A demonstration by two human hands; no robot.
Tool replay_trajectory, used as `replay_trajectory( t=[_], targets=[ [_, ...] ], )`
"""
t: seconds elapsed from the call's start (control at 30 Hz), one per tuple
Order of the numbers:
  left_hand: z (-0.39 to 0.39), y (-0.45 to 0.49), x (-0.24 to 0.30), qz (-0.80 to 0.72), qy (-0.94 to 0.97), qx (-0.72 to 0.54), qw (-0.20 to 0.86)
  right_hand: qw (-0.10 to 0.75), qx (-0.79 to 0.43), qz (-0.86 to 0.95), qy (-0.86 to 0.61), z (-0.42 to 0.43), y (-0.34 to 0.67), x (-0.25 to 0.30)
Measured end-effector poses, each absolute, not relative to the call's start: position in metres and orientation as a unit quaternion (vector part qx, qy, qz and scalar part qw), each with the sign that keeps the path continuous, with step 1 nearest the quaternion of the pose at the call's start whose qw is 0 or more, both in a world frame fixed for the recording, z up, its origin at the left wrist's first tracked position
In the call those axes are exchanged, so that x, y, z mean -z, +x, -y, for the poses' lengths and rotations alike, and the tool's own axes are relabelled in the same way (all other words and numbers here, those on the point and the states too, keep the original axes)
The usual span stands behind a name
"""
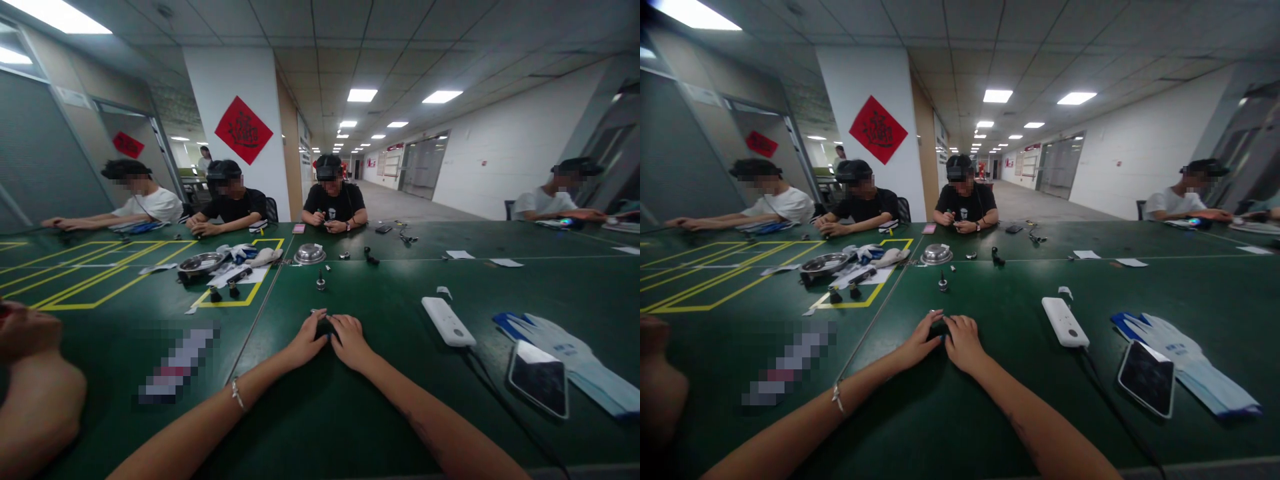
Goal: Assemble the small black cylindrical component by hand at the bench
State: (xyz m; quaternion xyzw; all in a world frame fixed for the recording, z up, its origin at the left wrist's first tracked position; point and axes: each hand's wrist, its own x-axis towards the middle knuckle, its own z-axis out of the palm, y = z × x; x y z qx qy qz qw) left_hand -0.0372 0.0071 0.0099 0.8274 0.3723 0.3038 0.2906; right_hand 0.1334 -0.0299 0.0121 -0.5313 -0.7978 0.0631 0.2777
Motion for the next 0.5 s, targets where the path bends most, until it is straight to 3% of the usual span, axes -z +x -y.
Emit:
replay_trajectory(
  t=[0.17,0.5],
  targets=[
    [-0.005,-0.041,-0.016,-0.386,0.798,-0.313,0.341,0.267,-0.071,0.811,-0.516,0.031,0.133,-0.013],
    [0.001,-0.034,-0.008,-0.391,0.811,-0.326,0.289,0.259,-0.086,0.814,-0.513,0.028,0.136,-0.012]
  ],
)
